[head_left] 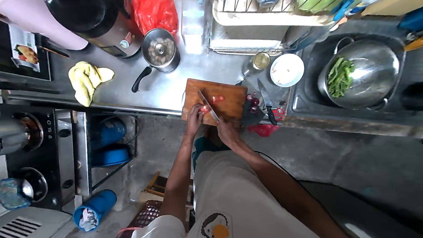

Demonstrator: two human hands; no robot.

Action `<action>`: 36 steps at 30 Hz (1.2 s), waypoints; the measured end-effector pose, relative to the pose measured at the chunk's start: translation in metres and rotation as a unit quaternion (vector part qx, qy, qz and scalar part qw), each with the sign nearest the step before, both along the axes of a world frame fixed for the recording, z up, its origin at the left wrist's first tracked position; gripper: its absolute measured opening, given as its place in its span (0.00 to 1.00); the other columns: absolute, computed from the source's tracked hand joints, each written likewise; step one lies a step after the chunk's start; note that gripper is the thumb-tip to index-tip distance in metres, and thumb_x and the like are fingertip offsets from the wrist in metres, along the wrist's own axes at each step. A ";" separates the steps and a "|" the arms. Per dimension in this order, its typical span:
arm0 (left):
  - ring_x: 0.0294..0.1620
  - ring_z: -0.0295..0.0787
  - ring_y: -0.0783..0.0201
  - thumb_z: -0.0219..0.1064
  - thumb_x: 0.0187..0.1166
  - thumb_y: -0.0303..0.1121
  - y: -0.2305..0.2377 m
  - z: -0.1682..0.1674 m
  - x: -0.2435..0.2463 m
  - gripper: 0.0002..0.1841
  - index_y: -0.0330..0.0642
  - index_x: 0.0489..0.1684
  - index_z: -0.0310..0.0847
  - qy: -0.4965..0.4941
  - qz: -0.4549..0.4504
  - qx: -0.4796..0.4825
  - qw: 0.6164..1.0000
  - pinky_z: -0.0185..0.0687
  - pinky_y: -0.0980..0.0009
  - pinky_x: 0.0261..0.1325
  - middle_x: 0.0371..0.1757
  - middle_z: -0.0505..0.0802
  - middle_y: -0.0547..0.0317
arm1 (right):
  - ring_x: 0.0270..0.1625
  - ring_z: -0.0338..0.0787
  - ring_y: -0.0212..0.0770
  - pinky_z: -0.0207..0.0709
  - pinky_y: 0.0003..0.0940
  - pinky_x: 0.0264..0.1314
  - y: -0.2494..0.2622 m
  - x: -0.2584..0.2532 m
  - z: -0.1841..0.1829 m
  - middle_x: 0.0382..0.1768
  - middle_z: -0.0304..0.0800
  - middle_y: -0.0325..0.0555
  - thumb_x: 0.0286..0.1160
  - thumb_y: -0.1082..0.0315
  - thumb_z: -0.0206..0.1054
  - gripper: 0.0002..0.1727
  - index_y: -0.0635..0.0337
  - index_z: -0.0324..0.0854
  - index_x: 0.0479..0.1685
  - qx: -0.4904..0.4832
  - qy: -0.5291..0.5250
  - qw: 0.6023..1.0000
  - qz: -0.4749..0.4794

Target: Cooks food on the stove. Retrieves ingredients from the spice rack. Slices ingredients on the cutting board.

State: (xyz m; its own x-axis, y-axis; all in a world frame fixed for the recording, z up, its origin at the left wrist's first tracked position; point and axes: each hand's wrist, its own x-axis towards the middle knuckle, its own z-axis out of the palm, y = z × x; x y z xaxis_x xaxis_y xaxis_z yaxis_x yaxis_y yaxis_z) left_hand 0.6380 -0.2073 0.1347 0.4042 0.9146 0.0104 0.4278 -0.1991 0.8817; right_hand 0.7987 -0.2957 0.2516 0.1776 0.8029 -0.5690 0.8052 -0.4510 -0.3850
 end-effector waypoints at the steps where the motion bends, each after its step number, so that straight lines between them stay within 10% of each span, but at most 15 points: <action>1: 0.66 0.88 0.59 0.70 0.79 0.24 0.000 0.000 0.000 0.16 0.34 0.63 0.84 -0.003 -0.001 0.000 1.000 0.87 0.64 0.69 0.71 0.86 0.45 | 0.43 0.95 0.60 0.87 0.56 0.45 0.000 -0.001 0.001 0.34 0.90 0.56 0.93 0.59 0.51 0.17 0.59 0.72 0.68 -0.001 -0.002 1.000 0.004; 36: 0.79 0.78 0.51 0.73 0.77 0.29 -0.003 0.004 0.009 0.21 0.36 0.69 0.80 0.069 -0.027 0.011 0.997 0.74 0.55 0.83 0.76 0.82 0.45 | 0.40 0.94 0.65 0.88 0.61 0.42 0.028 -0.016 -0.041 0.39 0.89 0.64 0.88 0.67 0.59 0.22 0.63 0.66 0.77 0.031 0.007 0.999 -0.018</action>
